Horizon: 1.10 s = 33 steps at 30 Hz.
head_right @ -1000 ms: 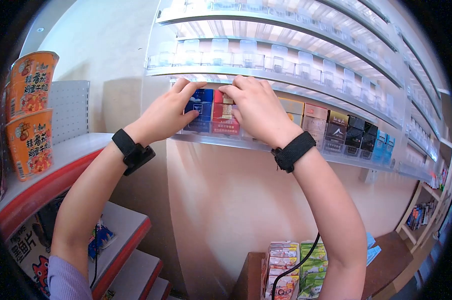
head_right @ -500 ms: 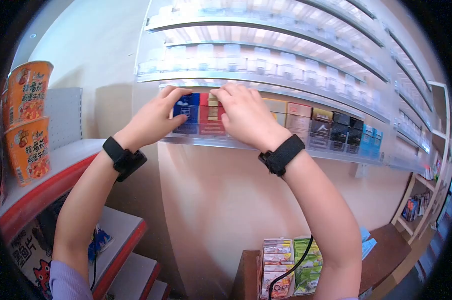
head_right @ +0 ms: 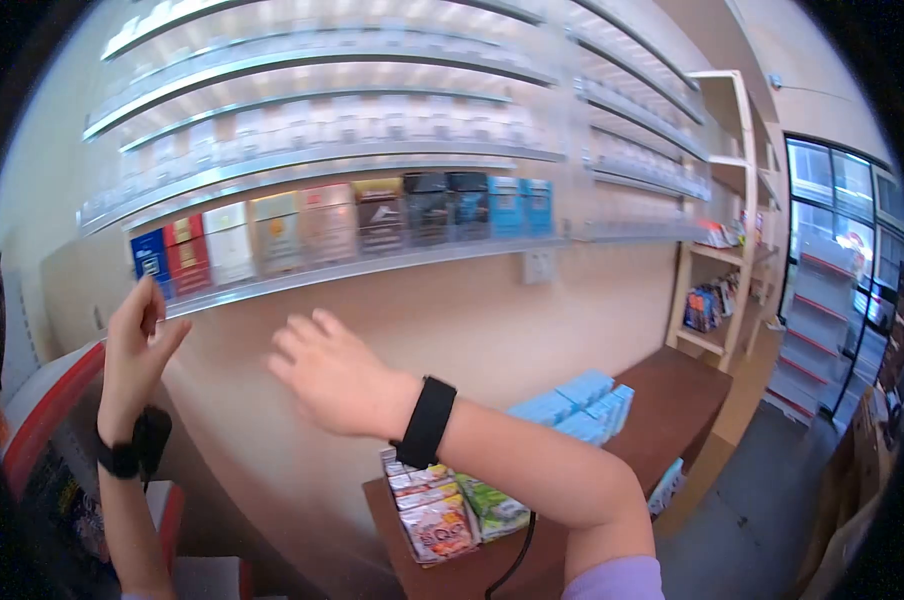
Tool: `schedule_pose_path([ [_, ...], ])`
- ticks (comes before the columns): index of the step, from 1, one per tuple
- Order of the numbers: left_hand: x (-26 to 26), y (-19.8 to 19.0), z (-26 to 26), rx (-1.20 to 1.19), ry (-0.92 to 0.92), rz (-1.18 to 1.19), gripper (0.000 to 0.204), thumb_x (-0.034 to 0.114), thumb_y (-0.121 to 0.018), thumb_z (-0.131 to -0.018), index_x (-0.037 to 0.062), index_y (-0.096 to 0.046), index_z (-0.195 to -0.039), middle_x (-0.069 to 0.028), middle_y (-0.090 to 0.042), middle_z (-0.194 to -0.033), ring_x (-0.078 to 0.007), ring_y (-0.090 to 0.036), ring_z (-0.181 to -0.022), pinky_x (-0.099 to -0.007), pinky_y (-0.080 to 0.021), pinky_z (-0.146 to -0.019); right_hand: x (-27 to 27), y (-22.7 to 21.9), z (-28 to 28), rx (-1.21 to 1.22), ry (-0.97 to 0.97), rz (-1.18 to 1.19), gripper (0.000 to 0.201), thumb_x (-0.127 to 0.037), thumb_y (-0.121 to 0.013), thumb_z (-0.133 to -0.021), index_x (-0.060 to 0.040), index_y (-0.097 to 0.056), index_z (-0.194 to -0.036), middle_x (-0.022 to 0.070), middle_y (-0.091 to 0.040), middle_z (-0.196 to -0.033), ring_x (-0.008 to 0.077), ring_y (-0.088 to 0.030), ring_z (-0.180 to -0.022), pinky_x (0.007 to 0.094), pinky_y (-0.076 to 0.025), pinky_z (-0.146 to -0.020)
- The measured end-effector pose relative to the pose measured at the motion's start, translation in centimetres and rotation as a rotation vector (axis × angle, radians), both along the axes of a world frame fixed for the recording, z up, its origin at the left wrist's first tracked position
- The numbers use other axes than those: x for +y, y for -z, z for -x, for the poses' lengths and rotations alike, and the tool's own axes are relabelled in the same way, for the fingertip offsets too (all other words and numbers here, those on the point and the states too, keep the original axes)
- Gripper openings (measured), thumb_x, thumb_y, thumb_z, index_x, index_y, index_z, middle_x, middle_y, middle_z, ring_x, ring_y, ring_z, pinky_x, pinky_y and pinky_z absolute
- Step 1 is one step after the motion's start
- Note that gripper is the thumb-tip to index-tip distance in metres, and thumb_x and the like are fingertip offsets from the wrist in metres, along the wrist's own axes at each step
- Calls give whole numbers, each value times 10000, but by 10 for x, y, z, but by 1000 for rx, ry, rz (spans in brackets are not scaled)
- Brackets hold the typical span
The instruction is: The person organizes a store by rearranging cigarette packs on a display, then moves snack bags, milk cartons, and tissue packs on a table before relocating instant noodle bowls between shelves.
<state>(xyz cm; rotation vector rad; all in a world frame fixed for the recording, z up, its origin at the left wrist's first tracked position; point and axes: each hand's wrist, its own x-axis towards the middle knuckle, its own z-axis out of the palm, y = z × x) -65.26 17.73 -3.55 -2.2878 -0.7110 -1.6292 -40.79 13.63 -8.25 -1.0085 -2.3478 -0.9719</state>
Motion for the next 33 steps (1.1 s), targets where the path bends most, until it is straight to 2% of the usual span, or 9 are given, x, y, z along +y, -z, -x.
schedule_pose_path([
  [4, -28, 52, -34, -50, 70, 198, 416, -29, -680, -743, 30, -285, -628, -34, -271, -573, -97, -276, -550, -259, -231, -488, -46, 43, -48, -8, 53, 323, 541, -227, -682, -776, -64, -489, -1254, 154, -500, -1219, 325, -419, -1222, 446, -308, -1036],
  [10, -54, 136, -84, -95, 239, 591, 453, -26, -696, -747, 52, -279, -591, 19, -269, -536, -61, -258, -528, -242, -214, -467, -129, 134, -167, 287, 1, 414, 446, -203, -653, -797, -63, -528, -1202, 122, -552, -1080, 302, -486, -1110, 410, -356, -970],
  [14, -67, 152, -110, -59, 225, 615, 378, 16, -705, -745, 43, -358, -598, 13, -342, -536, -59, -320, -546, -234, -261, -497, -218, 166, -245, 453, 304, 447, 421, -209, -651, -827, -87, -548, -1217, 130, -568, -1155, 307, -495, -1129, 416, -367, -966],
  [16, -76, 161, -121, -73, 222, 669, 295, 23, -684, -765, 32, -414, -645, 13, -399, -578, -60, -372, -576, -228, -313, -533, -261, 177, -274, 656, 372, 525, 408, -214, -654, -835, -85, -564, -1211, 142, -579, -1154, 313, -508, -1119, 412, -375, -963],
  [19, -91, 192, -150, -206, 340, 730, 149, 2, -647, -793, 17, -501, -767, 15, -516, -703, -62, -485, -675, -220, -409, -627, -307, 187, -311, 647, 556, 478, 399, -174, -665, -823, -97, -577, -1205, 128, -596, -1126, 318, -519, -1096, 385, -395, -949],
  [25, -135, 269, -188, -258, 363, 977, 112, 52, -662, -829, 24, -574, -892, 19, -572, -765, -51, -513, -723, -201, -433, -670, -332, 188, -353, 839, 558, 572, 390, -111, -675, -805, -92, -591, -1185, 106, -618, -1087, 281, -544, -1060, 356, -415, -925],
  [29, -147, 311, -183, -186, 171, 992, 301, 96, -677, -825, 58, -561, -1101, -117, -497, -1160, -199, -558, -974, -296, -482, -796, -311, 217, -363, 913, 436, 679, 399, -117, -672, -817, -86, -575, -1203, 119, -602, -1119, 285, -539, -1083, 340, -426, -923],
  [30, -147, 316, -182, -190, 146, 996, 301, 96, -677, -825, 58, -561, -1101, -117, -497, -1160, -199, -558, -974, -296, -482, -796, -300, 222, -360, 911, 417, 697, 399, -117, -672, -817, -86, -575, -1203, 119, -602, -1119, 285, -539, -1083, 340, -426, -923],
  [33, -133, 329, -180, 184, -39, 746, 590, 151, -700, -793, 127, -445, -1324, -188, -289, -1410, -365, -402, -1247, -407, -419, -964, -258, 228, -344, 813, 230, 791, 520, -125, -671, -820, -73, -486, -1303, 146, -490, -1271, 284, -470, -1202, 346, -394, -978],
])
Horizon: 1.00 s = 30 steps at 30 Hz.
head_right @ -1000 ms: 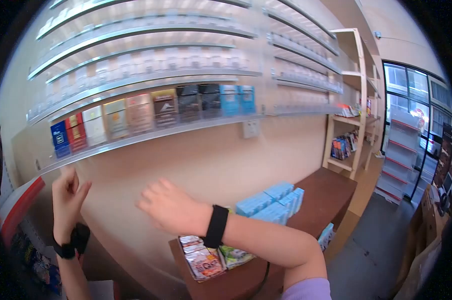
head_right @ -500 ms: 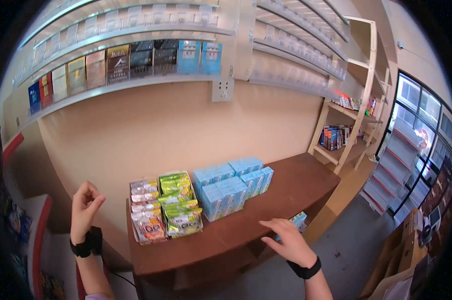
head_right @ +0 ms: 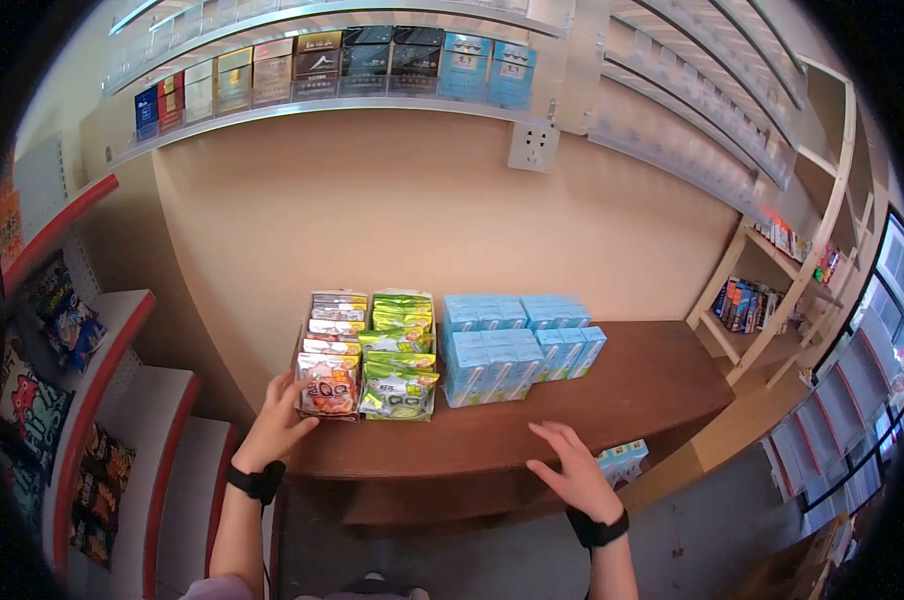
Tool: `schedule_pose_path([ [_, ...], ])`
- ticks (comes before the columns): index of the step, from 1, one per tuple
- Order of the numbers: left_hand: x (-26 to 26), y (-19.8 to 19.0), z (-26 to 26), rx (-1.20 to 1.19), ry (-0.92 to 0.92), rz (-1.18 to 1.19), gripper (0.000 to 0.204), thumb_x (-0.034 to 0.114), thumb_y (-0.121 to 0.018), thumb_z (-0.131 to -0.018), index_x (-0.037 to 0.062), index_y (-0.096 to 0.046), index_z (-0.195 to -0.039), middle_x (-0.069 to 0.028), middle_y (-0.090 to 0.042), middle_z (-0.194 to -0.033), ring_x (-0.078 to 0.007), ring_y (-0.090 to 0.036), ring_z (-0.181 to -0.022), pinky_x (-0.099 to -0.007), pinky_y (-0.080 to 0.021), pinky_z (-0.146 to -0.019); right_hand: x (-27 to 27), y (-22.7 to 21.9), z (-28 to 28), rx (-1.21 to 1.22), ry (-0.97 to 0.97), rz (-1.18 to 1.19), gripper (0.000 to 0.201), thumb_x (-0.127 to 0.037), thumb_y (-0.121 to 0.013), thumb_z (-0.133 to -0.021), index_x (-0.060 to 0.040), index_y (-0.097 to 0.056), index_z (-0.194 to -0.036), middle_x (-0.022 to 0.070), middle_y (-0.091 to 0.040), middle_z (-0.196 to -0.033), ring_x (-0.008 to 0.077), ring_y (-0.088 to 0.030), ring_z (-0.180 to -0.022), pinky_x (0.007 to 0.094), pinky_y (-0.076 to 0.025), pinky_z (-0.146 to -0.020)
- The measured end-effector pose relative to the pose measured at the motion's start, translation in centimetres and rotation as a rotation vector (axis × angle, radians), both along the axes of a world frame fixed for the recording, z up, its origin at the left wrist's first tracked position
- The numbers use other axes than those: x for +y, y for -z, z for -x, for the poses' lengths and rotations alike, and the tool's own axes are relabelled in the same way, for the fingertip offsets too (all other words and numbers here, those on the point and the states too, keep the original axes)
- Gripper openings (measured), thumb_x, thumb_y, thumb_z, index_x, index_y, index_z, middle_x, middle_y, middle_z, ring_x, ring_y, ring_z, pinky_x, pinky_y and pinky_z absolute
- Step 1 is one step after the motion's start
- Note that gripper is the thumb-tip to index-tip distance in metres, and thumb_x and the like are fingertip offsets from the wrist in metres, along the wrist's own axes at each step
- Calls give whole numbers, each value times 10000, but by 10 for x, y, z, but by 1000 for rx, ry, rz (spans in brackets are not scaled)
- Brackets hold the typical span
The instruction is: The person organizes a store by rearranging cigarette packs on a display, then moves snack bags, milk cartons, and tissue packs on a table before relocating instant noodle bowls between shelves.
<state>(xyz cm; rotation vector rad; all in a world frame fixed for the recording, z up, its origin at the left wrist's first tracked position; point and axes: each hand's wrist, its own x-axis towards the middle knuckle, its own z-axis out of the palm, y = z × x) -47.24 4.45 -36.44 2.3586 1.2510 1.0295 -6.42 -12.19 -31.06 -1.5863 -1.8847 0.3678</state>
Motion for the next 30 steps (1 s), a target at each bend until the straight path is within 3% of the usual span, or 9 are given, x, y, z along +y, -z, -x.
schedule_pose_path([
  [3, 5, -10, -10, 309, -189, -72, 629, 207, -707, -784, 142, -424, -1343, -191, -286, -1424, -386, -404, -1235, -434, -394, -980, 50, 7, 19, -118, -6, -160, 541, -149, -675, -817, -72, -471, -1312, 151, -480, -1263, 302, -480, -1176, 354, -402, -969],
  [5, 9, -16, -23, 327, -202, -139, 688, 249, -710, -773, 158, -387, -1373, -192, -348, -1384, -392, -436, -1188, -457, -396, -963, 77, 0, 47, -135, -31, -184, 530, -158, -671, -813, -68, -475, -1297, 157, -489, -1238, 320, -490, -1145, 375, -414, -953],
  [9, 9, -29, -65, 162, 53, -229, 717, 221, -699, -780, 122, -346, -1397, -186, -518, -1173, -364, -523, -1041, -442, -440, -879, 122, 8, 98, -182, -28, -281, 513, -160, -662, -816, -79, -473, -1286, 152, -505, -1184, 347, -511, -1081, 391, -443, -908],
  [11, 17, -20, -77, 182, 151, -82, 707, 210, -694, -785, 119, -346, -1394, -189, -572, -1035, -351, -576, -940, -433, -473, -800, 135, 19, 109, -197, 8, -229, 496, -159, -662, -816, -82, -478, -1270, 139, -513, -1171, 341, -527, -1054, 393, -455, -882],
  [12, 17, -15, -81, 106, 162, -101, 724, 200, -697, -782, 140, -328, -1403, -180, -596, -919, -349, -604, -848, -443, -484, -734, 141, 21, 112, -216, 39, -182, 478, -159, -662, -816, -85, -484, -1253, 125, -521, -1158, 336, -543, -1028, 394, -467, -856],
  [15, 15, -16, -85, 79, 103, 72, 699, 191, -693, -789, 146, -333, -1387, -181, -601, -895, -359, -609, -840, -438, -488, -730, 146, 29, 120, -140, 89, -156, 389, -130, -647, -824, -86, -525, -1190, 112, -537, -1106, 322, -569, -967, 391, -482, -802],
  [21, 27, 11, -95, -284, 196, 240, 606, 169, -680, -804, 126, -376, -1326, -179, -574, -962, -292, -595, -846, -378, -491, -744, 158, 27, 123, -104, 16, -217, 253, -62, -609, -832, -73, -587, -1084, 121, -532, -1058, 323, -562, -951, 394, -480, -779],
  [27, 41, -7, -80, -245, 167, 366, 637, 173, -691, -798, 89, -365, -1338, -154, -508, -1116, -243, -561, -876, -360, -481, -762, 159, 43, 130, -157, 96, -273, 382, -49, -614, -796, -110, -558, -1168, 126, -495, -1133, 329, -527, -1022, 410, -477, -820],
  [30, 61, -27, -80, -192, 125, 25, 641, 188, -694, -798, 23, -366, -1323, -195, -490, -1200, -317, -564, -989, -395, -473, -860, 148, 29, 138, -308, 207, -388, 514, -89, -636, -788, -149, -500, -1280, 143, -454, -1252, 355, -465, -1133, 438, -419, -931],
])
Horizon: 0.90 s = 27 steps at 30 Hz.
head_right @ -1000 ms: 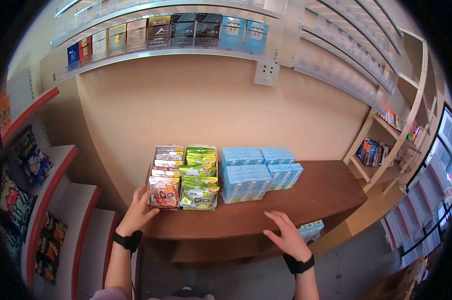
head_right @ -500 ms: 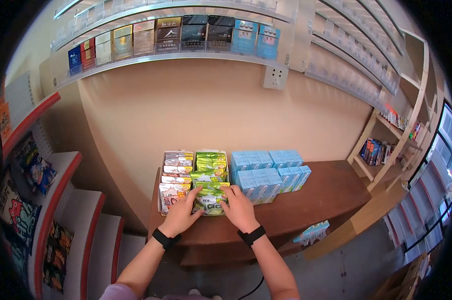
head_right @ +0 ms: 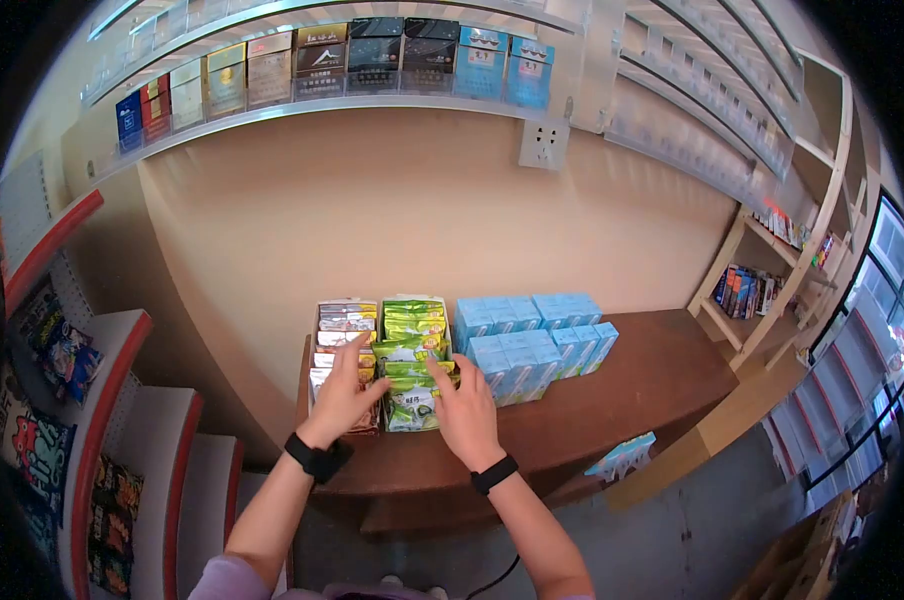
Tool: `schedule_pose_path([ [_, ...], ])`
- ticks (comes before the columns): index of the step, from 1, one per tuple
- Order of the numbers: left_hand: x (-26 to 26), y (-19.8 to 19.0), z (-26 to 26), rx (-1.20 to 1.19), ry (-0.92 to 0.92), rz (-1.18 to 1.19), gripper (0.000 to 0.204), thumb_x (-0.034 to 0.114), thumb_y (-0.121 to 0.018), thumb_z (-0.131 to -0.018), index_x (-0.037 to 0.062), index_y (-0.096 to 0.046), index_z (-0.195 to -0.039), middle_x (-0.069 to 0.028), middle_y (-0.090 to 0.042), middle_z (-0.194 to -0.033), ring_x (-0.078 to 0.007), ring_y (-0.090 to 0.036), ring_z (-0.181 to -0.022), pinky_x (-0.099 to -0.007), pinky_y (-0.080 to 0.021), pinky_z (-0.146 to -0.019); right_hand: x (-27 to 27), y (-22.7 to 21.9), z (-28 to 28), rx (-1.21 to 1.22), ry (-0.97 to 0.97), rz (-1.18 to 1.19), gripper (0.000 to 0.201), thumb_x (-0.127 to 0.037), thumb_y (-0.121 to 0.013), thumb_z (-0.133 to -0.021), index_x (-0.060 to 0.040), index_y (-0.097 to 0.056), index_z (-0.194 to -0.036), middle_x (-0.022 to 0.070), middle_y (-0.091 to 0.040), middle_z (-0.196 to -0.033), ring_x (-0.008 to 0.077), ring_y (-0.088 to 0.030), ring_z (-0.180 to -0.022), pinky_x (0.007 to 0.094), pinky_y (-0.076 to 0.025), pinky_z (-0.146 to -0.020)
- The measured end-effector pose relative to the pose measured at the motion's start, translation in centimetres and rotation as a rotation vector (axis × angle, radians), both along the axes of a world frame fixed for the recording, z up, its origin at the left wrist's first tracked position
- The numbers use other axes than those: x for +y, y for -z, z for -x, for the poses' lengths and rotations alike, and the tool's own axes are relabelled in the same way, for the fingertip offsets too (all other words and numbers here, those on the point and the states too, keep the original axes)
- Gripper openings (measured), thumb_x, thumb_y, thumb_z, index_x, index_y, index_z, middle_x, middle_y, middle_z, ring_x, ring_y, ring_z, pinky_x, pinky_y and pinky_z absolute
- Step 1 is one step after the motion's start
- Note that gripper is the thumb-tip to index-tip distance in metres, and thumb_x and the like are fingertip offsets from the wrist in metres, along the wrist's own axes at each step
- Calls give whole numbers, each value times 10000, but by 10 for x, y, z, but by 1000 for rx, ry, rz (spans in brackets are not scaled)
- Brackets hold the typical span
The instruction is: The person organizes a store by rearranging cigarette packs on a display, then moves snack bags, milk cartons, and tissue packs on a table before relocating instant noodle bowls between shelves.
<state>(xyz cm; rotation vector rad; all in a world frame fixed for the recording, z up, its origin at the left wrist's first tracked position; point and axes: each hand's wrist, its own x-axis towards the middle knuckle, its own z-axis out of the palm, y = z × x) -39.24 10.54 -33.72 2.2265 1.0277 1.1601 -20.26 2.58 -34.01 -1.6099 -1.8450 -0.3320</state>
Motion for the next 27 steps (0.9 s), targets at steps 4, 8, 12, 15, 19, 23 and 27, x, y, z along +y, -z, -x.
schedule_pose_path([
  [4, 26, 5, -9, 234, 30, -25, 684, 347, -628, -851, -59, -354, -1328, -279, -359, -1376, -421, -450, -1208, -424, -398, -996, -4, 8, 10, -111, -94, 65, 618, -202, -666, -793, -123, -421, -1354, 146, -369, -1401, 372, -327, -1298, 473, -290, -1065],
  [8, 36, 12, -17, 346, 109, 31, 784, 495, -536, -883, -80, -317, -1368, -324, -246, -1440, -450, -358, -1287, -434, -351, -1041, 3, 29, 5, -117, -119, 134, 673, -251, -677, -796, -126, -377, -1386, 138, -338, -1438, 372, -246, -1361, 470, -262, -1099],
  [12, 51, 17, -18, 528, 130, -85, 771, 535, -477, -896, -44, -328, -1383, -296, -281, -1439, -391, -349, -1316, -524, -267, -1062, 10, 38, 2, -104, -155, 132, 687, -258, -677, -794, -116, -369, -1392, 131, -336, -1443, 363, -241, -1368, 458, -276, -1101],
  [15, 44, 10, -19, 652, 70, -113, 745, 571, -423, -905, -1, -360, -1379, -245, -332, -1432, -327, -364, -1322, -607, -192, -1052, 13, 39, -3, -101, -199, 130, 724, -225, -704, -768, -107, -362, -1394, 131, -310, -1462, 357, -223, -1378, 461, -254, -1111],
  [19, 42, 11, -17, 671, 39, -113, 713, 564, -448, -897, 34, -384, -1370, -170, -335, -1448, -337, -324, -1326, -617, -186, -1044, 9, 36, -5, -129, -186, 140, 766, -258, -692, -790, -128, -301, -1435, 139, -247, -1494, 371, -194, -1389, 452, -230, -1122],
  [23, 34, 6, -15, 584, 5, -192, 696, 511, -523, -875, 38, -382, -1366, -159, -352, -1433, -331, -305, -1317, -581, -160, -1066, -7, 19, 5, -30, -118, 97, 842, -206, -696, -783, -132, -214, -1470, 153, -175, -1518, 356, -159, -1407, 480, -188, -1128],
  [27, 11, 7, -15, 483, -25, -359, 622, 422, -597, -855, 78, -421, -1343, -130, -411, -1396, -317, -327, -1313, -569, -157, -1075, -8, 31, -5, -14, -146, 180, 841, -183, -691, -781, -124, -211, -1469, 142, -174, -1522, 343, -156, -1411, 470, -191, -1129],
])
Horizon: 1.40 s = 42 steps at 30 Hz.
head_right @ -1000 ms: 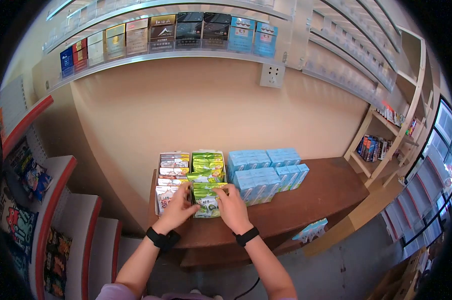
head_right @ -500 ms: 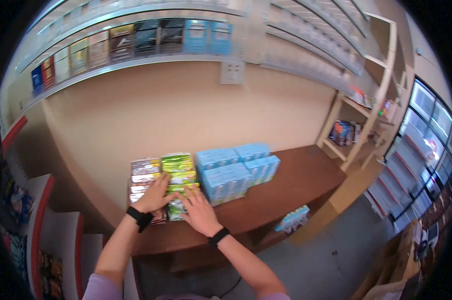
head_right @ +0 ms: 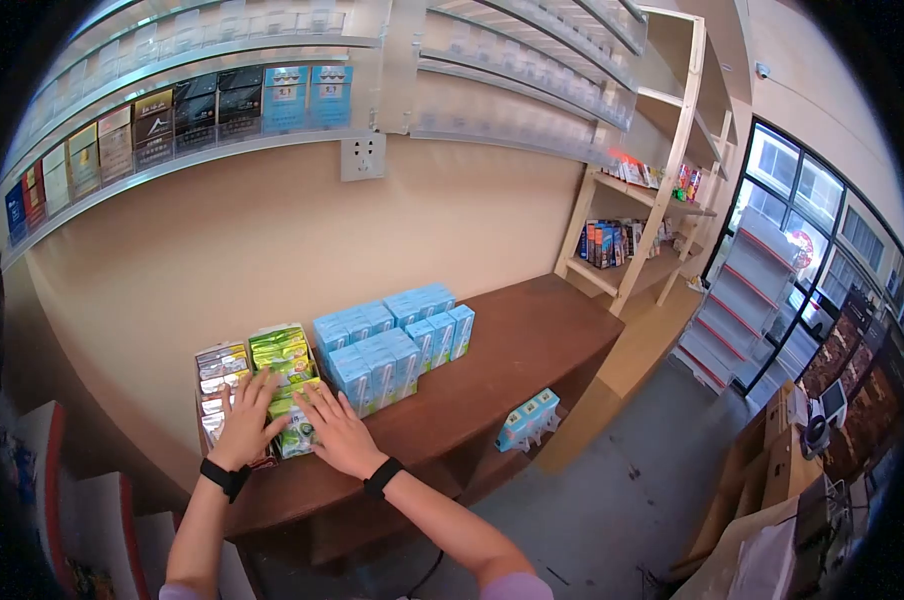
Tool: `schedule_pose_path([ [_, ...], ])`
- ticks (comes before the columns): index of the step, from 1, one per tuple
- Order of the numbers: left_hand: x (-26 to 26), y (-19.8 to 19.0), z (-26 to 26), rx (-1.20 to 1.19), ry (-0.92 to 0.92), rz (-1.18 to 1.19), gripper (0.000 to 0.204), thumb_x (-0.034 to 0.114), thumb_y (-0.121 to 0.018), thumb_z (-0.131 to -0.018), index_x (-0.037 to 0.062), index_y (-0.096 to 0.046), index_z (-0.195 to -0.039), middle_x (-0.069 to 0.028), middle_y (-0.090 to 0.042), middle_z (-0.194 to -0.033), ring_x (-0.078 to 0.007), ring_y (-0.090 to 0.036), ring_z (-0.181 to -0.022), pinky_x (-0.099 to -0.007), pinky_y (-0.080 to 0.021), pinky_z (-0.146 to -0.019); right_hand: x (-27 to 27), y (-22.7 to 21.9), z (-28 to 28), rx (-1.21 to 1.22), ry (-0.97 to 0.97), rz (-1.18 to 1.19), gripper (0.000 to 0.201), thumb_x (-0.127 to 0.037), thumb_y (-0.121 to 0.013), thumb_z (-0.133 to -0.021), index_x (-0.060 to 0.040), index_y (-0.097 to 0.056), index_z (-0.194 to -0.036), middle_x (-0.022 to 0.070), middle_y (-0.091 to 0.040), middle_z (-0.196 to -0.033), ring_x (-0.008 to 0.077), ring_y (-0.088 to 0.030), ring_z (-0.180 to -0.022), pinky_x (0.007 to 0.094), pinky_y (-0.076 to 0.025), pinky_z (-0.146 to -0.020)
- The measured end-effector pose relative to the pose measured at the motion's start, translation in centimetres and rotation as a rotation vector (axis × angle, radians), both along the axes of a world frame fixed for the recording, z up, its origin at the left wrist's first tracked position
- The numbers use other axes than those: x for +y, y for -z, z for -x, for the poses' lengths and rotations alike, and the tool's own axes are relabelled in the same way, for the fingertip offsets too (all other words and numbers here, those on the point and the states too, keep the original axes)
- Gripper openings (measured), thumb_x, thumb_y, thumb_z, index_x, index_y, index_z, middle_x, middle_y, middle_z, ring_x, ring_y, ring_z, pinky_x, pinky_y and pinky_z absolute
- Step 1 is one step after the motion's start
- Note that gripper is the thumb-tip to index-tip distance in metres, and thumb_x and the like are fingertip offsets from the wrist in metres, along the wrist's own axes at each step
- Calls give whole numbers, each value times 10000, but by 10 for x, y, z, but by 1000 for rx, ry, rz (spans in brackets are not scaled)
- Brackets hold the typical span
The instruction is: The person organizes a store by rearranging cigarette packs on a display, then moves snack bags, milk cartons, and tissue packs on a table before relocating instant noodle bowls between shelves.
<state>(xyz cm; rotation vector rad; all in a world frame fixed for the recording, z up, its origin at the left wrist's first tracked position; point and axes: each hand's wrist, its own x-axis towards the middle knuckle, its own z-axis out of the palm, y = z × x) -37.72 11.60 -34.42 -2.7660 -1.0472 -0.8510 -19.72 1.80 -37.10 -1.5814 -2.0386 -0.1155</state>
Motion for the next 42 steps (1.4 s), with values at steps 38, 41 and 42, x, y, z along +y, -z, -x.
schedule_pose_path([
  [38, -123, 58, 71, -667, -36, 764, 425, 113, -633, -873, 1, -406, -533, 0, -326, -471, -50, -305, -480, -273, -239, -447, -211, 54, -83, 729, 657, 302, 301, -101, -670, -813, -89, -634, -1112, 102, -694, -829, 210, -678, -774, 306, -504, -696],
  [41, -141, 57, 81, -638, -99, 807, 435, 169, -625, -888, -5, -475, -519, -8, -388, -448, -63, -354, -447, -263, -266, -440, -194, 53, -83, 701, 475, 145, 246, -84, -670, -810, -67, -647, -1054, 95, -687, -767, 179, -679, -746, 290, -503, -666],
  [42, -147, 56, 87, -644, -82, 786, 431, 193, -616, -895, -5, -521, -524, -19, -427, -443, -77, -404, -436, -256, -291, -435, -187, 51, -83, 754, 430, 180, 197, -86, -669, -814, -54, -656, -1008, 96, -685, -759, 168, -677, -739, 280, -499, -658],
])
